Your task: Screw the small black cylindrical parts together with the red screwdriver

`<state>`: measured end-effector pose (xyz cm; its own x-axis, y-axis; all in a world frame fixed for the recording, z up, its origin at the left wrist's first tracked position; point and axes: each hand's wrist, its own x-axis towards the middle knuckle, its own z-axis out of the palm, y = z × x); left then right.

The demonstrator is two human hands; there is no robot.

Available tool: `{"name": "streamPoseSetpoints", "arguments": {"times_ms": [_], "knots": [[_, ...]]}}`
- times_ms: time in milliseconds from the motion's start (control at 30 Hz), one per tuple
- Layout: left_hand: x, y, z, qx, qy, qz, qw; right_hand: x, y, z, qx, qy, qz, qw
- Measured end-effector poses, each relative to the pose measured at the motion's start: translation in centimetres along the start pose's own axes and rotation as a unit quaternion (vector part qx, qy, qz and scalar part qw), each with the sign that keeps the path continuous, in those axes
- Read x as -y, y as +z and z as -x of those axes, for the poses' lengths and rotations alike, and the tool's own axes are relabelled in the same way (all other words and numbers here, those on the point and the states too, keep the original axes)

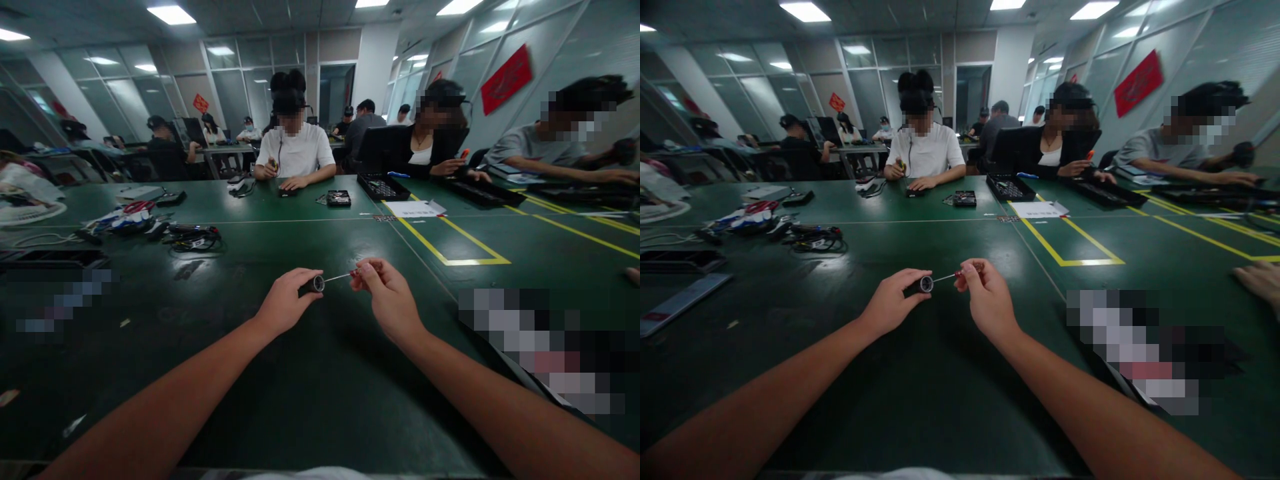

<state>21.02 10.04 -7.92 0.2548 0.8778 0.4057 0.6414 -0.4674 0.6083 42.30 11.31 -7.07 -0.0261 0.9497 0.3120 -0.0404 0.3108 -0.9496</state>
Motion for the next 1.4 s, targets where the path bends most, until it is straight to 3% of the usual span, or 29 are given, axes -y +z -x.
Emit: {"name": "streamPoseSetpoints", "arguments": {"times_ms": [200,800,967,1133,1400], "knots": [[0.0,-0.1,-0.1,-0.009,-0.023,-0.003,1.000,0.0,-0.3,-0.1,0.028,0.011,-0.037,0.999],[-0.4,-0.1,-0.1,-0.015,-0.021,0.002,1.000,0.1,-0.2,-0.1,0.004,0.027,-0.005,1.000],[-0.2,-0.3,0.0,-0.014,-0.006,0.008,1.000,1.2,-0.4,0.1,0.009,0.029,0.108,0.994],[0.0,-0.3,0.1,-0.019,0.010,0.008,1.000,1.9,-0.9,-0.1,0.001,0.061,0.255,0.965],[0.6,-0.4,-0.1,-0.017,0.014,-0.006,1.000,1.6,-0.9,-0.5,0.027,0.037,0.326,0.944]]}}
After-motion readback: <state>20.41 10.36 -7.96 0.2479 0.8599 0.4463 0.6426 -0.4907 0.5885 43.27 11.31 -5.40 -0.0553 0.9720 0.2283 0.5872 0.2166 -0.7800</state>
